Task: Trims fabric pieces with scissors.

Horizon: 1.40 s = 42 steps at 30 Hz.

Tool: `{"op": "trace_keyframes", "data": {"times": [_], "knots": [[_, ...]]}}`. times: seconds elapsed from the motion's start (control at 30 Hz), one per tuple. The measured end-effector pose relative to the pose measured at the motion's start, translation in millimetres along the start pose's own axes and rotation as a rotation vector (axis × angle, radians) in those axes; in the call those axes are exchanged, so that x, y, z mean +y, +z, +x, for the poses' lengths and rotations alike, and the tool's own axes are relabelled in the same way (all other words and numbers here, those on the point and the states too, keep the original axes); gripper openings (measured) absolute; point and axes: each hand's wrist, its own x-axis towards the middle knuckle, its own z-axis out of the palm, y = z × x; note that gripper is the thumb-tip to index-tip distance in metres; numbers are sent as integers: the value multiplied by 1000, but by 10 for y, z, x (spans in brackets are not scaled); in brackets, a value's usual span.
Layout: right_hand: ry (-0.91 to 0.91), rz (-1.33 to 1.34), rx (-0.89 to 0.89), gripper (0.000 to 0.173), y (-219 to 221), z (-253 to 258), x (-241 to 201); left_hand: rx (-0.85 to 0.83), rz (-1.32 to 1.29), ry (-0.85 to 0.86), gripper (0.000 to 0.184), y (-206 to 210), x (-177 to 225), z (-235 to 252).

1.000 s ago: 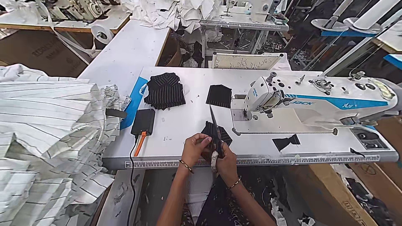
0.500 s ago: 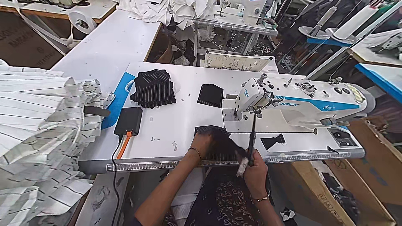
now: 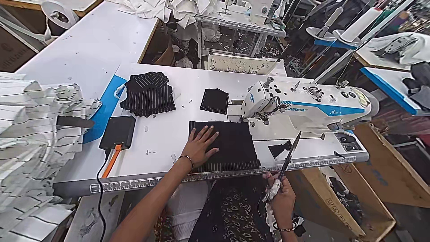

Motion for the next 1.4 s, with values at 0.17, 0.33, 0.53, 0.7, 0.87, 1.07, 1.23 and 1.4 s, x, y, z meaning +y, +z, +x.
{"op": "trace_keyframes", "data": {"times": [0.17,0.33,0.53,0.7,0.87,1.07,1.23,1.4], "knots": [[262,63,-441,14,-294,-355,-203,59,-20,39,64,-28,-93,-105],[472,26,-797,15,-532,-713,-279,-2,-39,167,54,-29,-141,-58],[594,69,-857,21,-640,-886,-225,-46,13,121,54,-58,-173,-50],[481,37,-940,29,-298,-909,-190,-24,15,100,54,-22,-151,-65],[612,151,-926,34,102,-849,-304,-43,10,86,59,-22,-136,-114],[557,-81,-988,41,148,-744,-339,-74,33,92,76,-22,-137,-126],[519,-141,-962,41,178,-793,-333,-105,47,87,87,-44,-127,-122],[559,-31,-919,40,173,-865,-309,-118,51,84,90,-55,-124,-124]]}}
